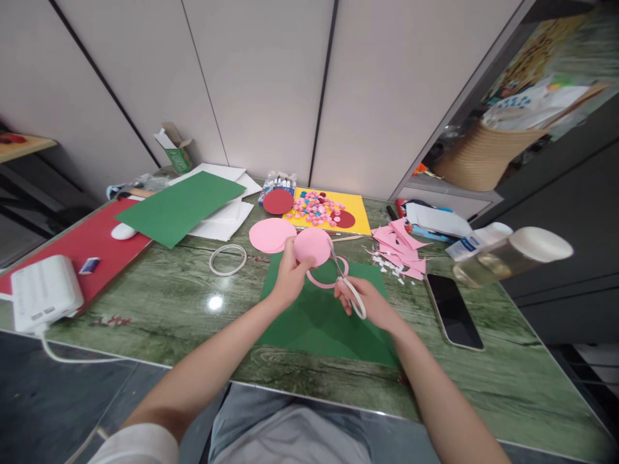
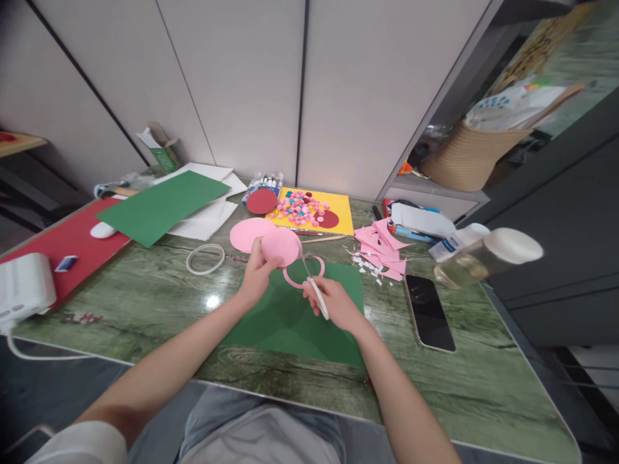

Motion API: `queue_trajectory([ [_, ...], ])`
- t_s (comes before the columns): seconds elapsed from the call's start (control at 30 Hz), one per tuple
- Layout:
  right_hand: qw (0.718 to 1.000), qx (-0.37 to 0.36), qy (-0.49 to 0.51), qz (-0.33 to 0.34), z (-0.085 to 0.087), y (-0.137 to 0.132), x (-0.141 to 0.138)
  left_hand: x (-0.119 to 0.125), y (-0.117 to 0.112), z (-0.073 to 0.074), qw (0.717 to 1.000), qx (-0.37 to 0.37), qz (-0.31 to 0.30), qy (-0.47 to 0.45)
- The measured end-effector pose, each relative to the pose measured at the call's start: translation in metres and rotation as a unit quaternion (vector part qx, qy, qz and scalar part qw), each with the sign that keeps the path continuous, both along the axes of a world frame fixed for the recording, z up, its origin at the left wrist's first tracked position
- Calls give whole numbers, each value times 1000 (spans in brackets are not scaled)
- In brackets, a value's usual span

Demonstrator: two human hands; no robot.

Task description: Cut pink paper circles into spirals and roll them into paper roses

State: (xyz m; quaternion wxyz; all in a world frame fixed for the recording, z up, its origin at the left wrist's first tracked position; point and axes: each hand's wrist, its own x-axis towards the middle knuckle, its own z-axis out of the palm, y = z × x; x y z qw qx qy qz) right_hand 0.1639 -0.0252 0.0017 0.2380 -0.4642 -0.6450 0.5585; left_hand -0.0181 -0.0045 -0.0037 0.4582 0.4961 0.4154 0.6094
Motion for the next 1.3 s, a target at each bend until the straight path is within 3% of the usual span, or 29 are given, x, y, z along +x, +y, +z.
queue_trajectory([
  [0.57, 1000, 0, -17, -3, -2, 0, 0, 1, 2, -1, 1000, 2, 13, -14],
  [0.9, 1000, -6, -2, 0, -1, -1, 0, -1, 4, -7, 998, 12, 24, 59],
  [1.3, 1000, -6, -6, -4, -3, 0, 0, -2, 5, -7, 998, 0, 49, 51],
])
